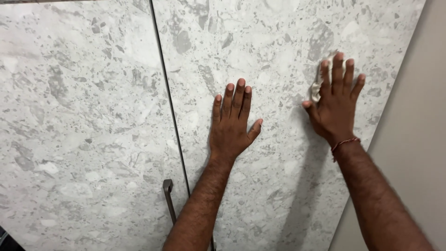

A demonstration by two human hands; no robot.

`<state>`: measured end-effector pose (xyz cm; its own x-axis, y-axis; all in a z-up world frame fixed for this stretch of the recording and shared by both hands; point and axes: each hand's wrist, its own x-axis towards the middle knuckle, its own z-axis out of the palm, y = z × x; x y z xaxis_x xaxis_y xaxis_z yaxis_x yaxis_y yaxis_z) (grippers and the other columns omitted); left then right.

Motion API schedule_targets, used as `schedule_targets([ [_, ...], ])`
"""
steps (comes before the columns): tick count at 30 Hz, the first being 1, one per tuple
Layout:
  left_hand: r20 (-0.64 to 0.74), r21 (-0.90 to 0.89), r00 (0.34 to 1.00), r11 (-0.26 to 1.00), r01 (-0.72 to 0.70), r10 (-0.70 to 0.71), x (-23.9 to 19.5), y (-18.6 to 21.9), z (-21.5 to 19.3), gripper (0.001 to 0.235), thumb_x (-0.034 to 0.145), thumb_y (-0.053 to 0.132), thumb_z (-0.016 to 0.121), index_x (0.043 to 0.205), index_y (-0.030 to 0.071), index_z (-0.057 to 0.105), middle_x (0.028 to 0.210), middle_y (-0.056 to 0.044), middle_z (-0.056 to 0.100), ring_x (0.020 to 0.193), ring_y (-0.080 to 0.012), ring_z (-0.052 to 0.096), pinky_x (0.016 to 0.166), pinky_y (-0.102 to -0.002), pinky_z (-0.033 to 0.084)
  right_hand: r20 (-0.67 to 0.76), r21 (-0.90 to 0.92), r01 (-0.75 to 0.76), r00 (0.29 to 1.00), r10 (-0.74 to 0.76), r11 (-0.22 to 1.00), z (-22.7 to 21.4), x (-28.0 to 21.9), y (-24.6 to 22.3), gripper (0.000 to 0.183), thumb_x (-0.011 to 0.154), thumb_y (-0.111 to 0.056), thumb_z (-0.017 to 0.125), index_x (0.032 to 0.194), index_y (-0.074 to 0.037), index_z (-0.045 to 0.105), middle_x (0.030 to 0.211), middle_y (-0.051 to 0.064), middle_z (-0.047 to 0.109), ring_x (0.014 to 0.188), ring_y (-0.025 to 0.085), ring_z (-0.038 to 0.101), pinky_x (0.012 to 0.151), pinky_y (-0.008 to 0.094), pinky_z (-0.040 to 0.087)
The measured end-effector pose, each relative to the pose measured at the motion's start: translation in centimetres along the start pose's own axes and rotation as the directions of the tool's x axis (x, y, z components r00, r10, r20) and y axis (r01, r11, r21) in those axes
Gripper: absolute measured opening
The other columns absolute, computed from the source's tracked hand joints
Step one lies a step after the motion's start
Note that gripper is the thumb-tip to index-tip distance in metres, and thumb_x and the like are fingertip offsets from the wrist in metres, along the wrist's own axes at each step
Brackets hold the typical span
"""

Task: Wiping the surface of a wardrobe with a cleaning cloth.

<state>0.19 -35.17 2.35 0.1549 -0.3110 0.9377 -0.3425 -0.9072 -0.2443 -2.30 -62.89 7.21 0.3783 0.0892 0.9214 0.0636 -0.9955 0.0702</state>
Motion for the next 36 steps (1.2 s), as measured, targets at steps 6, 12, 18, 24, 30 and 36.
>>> schedule_targets([
  [6, -0.007, 0.001, 1.0, 1.0, -0.003, 0.003, -0.1, -0.1, 0.1, 0.091, 0.109, 0.061, 0.051, 0.172, 0.008, 0.013, 0.178, -0.011, 0.006, 0.165, -0.0276, 0.006, 0.134, -0.049, 0.0, -0.065, 0.098, 0.003, 0.998, 0.003, 0.995, 1.0, -3.2, -0.4, 0.098, 0.097, -0.086, 0.011, 0.172, -0.024, 0.004, 0.179, 0.009, -0.003, 0.165, 0.031, -0.008, 0.13, 0.055, -0.014],
  [12, -0.035, 0.011, 0.999, 1.0, 0.0, 0.0, -0.1, -0.1, 0.2, 0.089, 0.111, 0.061, 0.05, 0.172, 0.009, 0.011, 0.178, -0.01, 0.005, 0.166, -0.0268, 0.006, 0.136, -0.049, 0.001, 0.008, 0.057, -0.028, 1.0, 0.027, 0.998, 4.5, -10.5, 3.3, 0.094, 0.096, -0.082, 0.015, 0.171, -0.026, 0.005, 0.179, 0.005, -0.004, 0.166, 0.028, -0.007, 0.132, 0.054, -0.012],
  [18, -0.003, 0.002, 1.0, 1.0, -0.003, 0.003, -0.1, -0.1, 0.1, 0.089, 0.11, 0.061, 0.048, 0.171, 0.009, 0.01, 0.178, -0.01, 0.006, 0.165, -0.0273, 0.005, 0.134, -0.049, 0.001, 0.011, 0.108, -0.162, 0.987, 0.161, 0.981, 0.7, -4.8, 5.2, 0.094, 0.101, -0.082, 0.02, 0.172, -0.022, 0.007, 0.179, 0.008, -0.004, 0.166, 0.033, -0.006, 0.133, 0.056, -0.006],
  [24, -0.019, 0.001, 1.0, 1.0, -0.002, 0.002, -0.2, 0.0, 0.2, 0.089, 0.111, 0.062, 0.048, 0.171, 0.009, 0.01, 0.178, -0.01, 0.006, 0.165, -0.0272, 0.006, 0.134, -0.049, 0.001, -0.045, 0.087, -0.08, 0.995, 0.084, 0.993, -1.4, -2.0, 7.3, 0.086, 0.108, -0.074, 0.022, 0.176, -0.022, 0.011, 0.182, 0.009, 0.0, 0.169, 0.037, -0.002, 0.137, 0.065, 0.003],
  [30, -0.002, -0.041, 1.0, 0.999, -0.003, 0.003, 0.0, -0.2, 0.1, 0.09, 0.109, 0.061, 0.051, 0.171, 0.009, 0.012, 0.177, -0.01, 0.006, 0.165, -0.0277, 0.007, 0.134, -0.05, 0.002, -0.047, 0.127, -0.184, 0.98, 0.192, 0.975, 0.8, -5.2, 7.7, 0.081, 0.114, -0.069, 0.023, 0.175, -0.017, 0.012, 0.182, 0.011, 0.0, 0.169, 0.04, -0.001, 0.136, 0.068, 0.007],
  [36, 0.013, -0.024, 1.0, 1.0, -0.001, 0.002, -0.1, 0.0, 0.0, 0.092, 0.109, 0.061, 0.054, 0.172, 0.007, 0.014, 0.178, -0.012, 0.007, 0.165, -0.0281, 0.008, 0.133, -0.051, 0.004, -0.067, 0.198, -0.068, 0.994, 0.083, 0.978, 0.2, -6.2, 8.6, 0.088, 0.108, -0.074, 0.025, 0.175, -0.019, 0.01, 0.18, 0.009, -0.003, 0.167, 0.04, -0.003, 0.139, 0.062, 0.011],
])
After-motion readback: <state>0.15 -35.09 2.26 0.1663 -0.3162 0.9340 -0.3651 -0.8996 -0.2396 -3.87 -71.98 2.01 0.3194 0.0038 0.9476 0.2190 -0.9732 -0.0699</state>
